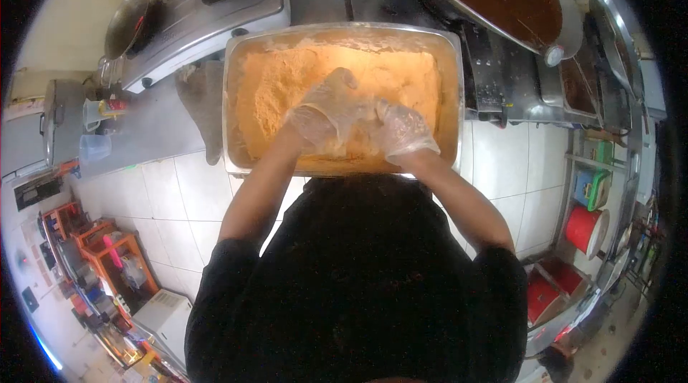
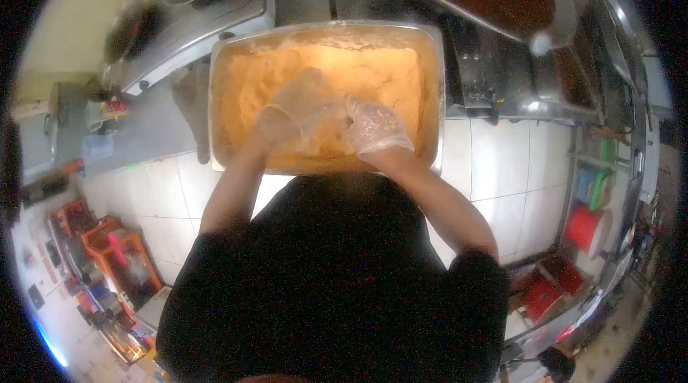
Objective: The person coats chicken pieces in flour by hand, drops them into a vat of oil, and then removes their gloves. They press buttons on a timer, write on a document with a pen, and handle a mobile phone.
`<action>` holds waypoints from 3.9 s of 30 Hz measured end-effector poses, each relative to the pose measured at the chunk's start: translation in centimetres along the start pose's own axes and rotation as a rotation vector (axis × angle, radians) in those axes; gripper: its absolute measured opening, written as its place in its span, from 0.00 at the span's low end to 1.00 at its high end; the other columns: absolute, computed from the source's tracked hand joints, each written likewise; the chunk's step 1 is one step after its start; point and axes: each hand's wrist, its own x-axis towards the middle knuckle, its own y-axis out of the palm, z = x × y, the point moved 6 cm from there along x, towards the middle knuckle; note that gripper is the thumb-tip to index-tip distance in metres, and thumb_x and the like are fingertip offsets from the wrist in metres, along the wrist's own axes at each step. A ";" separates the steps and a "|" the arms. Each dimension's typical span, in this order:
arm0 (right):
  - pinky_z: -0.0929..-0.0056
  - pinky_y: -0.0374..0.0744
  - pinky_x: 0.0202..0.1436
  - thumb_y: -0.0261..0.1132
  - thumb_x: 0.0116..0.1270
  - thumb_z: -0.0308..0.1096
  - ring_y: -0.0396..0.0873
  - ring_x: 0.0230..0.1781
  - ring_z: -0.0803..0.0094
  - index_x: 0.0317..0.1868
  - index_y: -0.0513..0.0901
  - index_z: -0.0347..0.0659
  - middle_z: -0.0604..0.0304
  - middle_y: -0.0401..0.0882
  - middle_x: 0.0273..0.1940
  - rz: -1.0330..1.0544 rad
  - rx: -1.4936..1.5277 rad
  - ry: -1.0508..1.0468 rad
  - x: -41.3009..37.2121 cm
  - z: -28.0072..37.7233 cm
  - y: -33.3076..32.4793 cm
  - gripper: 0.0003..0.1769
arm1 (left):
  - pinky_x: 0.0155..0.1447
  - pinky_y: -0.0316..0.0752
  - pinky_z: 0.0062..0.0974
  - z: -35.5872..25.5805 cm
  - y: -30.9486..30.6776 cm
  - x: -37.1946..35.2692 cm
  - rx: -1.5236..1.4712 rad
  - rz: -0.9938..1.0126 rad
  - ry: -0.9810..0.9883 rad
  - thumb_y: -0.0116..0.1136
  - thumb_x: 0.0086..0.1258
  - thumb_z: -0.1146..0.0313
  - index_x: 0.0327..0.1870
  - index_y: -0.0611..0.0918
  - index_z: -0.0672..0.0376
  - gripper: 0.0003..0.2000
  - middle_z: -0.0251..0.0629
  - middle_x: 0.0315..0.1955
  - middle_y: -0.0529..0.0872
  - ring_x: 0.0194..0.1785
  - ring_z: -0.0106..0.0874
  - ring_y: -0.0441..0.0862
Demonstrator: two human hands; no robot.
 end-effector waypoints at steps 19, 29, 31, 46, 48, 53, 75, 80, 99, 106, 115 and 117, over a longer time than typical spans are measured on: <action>0.45 0.80 0.56 0.60 0.79 0.45 0.85 0.49 0.40 0.67 0.78 0.45 0.38 0.87 0.45 -0.097 -0.197 0.151 -3.3 -4.1 -2.5 0.22 | 0.53 0.82 0.44 3.1 9.0 13.6 0.434 0.550 -0.032 0.64 0.62 0.63 0.49 0.89 0.62 0.17 0.54 0.48 0.91 0.51 0.46 0.89; 0.44 0.81 0.53 0.62 0.76 0.43 0.85 0.46 0.40 0.62 0.78 0.44 0.38 0.87 0.42 -0.150 -0.137 0.211 -6.1 -8.0 -2.0 0.19 | 0.50 0.81 0.47 0.8 15.7 16.3 0.753 0.874 0.227 0.65 0.61 0.62 0.49 0.88 0.58 0.17 0.49 0.48 0.91 0.49 0.47 0.88; 0.43 0.81 0.52 0.62 0.76 0.42 0.85 0.46 0.40 0.60 0.78 0.44 0.38 0.86 0.41 -0.174 -0.098 0.183 -6.5 -7.1 -3.1 0.18 | 0.51 0.82 0.47 2.2 16.7 16.8 0.744 0.868 0.329 0.67 0.60 0.62 0.49 0.90 0.56 0.17 0.49 0.48 0.91 0.49 0.48 0.89; 0.44 0.81 0.52 0.61 0.77 0.43 0.84 0.47 0.39 0.58 0.80 0.45 0.39 0.87 0.44 -0.126 -0.125 0.149 -5.2 -8.6 -2.7 0.16 | 0.52 0.82 0.39 8.1 3.0 12.3 0.533 0.964 0.087 0.68 0.66 0.55 0.49 0.89 0.60 0.18 0.48 0.43 0.91 0.46 0.38 0.87; 0.44 0.81 0.53 0.62 0.77 0.44 0.84 0.48 0.39 0.59 0.80 0.45 0.39 0.87 0.45 -0.133 -0.087 0.123 -5.0 -8.3 -2.8 0.17 | 0.56 0.80 0.36 11.3 -0.3 9.9 -0.034 0.445 -0.087 0.69 0.67 0.54 0.54 0.85 0.60 0.22 0.47 0.48 0.88 0.51 0.37 0.84; 0.46 0.80 0.60 0.60 0.79 0.46 0.84 0.52 0.40 0.63 0.78 0.45 0.38 0.87 0.48 -0.024 -0.155 0.150 -3.3 -7.4 -2.0 0.20 | 0.59 0.78 0.35 11.6 -3.1 5.8 0.240 0.383 -0.204 0.73 0.64 0.52 0.56 0.83 0.60 0.25 0.44 0.51 0.87 0.54 0.36 0.83; 0.48 0.81 0.60 0.58 0.80 0.41 0.85 0.53 0.42 0.67 0.76 0.42 0.39 0.87 0.48 0.119 -0.357 0.022 -1.9 -2.2 -2.4 0.21 | 0.63 0.80 0.38 9.5 0.8 5.7 1.282 0.454 0.515 0.56 0.72 0.67 0.55 0.83 0.59 0.15 0.45 0.50 0.86 0.56 0.43 0.84; 0.47 0.81 0.59 0.57 0.80 0.39 0.86 0.50 0.42 0.72 0.70 0.44 0.37 0.86 0.45 0.090 -0.332 0.039 -3.4 2.8 -7.9 0.24 | 0.63 0.80 0.37 4.4 -4.4 0.6 0.806 0.047 0.520 0.55 0.71 0.71 0.57 0.83 0.61 0.16 0.47 0.54 0.85 0.59 0.41 0.83; 0.44 0.80 0.56 0.56 0.80 0.39 0.84 0.48 0.39 0.71 0.73 0.40 0.34 0.85 0.44 -0.174 -0.177 -0.131 1.5 4.2 -4.6 0.24 | 0.56 0.83 0.40 1.2 -5.1 -3.0 0.772 -0.087 0.232 0.58 0.71 0.71 0.53 0.86 0.56 0.13 0.48 0.47 0.88 0.55 0.45 0.85; 0.44 0.81 0.53 0.58 0.77 0.37 0.85 0.45 0.38 0.64 0.78 0.39 0.35 0.86 0.41 -0.299 -0.198 -0.134 3.1 3.2 -2.8 0.20 | 0.58 0.82 0.40 3.6 -4.7 -2.2 0.664 -0.237 0.201 0.58 0.69 0.71 0.52 0.87 0.60 0.13 0.47 0.49 0.88 0.58 0.45 0.84; 0.44 0.80 0.51 0.60 0.74 0.36 0.84 0.46 0.38 0.64 0.78 0.35 0.33 0.84 0.43 -0.300 -0.185 -0.244 -0.1 6.4 -3.6 0.22 | 0.56 0.83 0.42 0.3 -5.6 -4.6 0.904 -0.163 0.321 0.60 0.71 0.66 0.49 0.88 0.60 0.12 0.49 0.47 0.89 0.59 0.41 0.85; 0.44 0.80 0.52 0.60 0.73 0.34 0.83 0.47 0.39 0.64 0.78 0.35 0.34 0.84 0.44 -0.341 -0.238 -0.250 3.2 3.9 -1.6 0.22 | 0.56 0.84 0.43 3.2 -4.0 -3.4 0.944 -0.220 0.227 0.60 0.71 0.63 0.48 0.88 0.62 0.13 0.49 0.46 0.89 0.55 0.42 0.87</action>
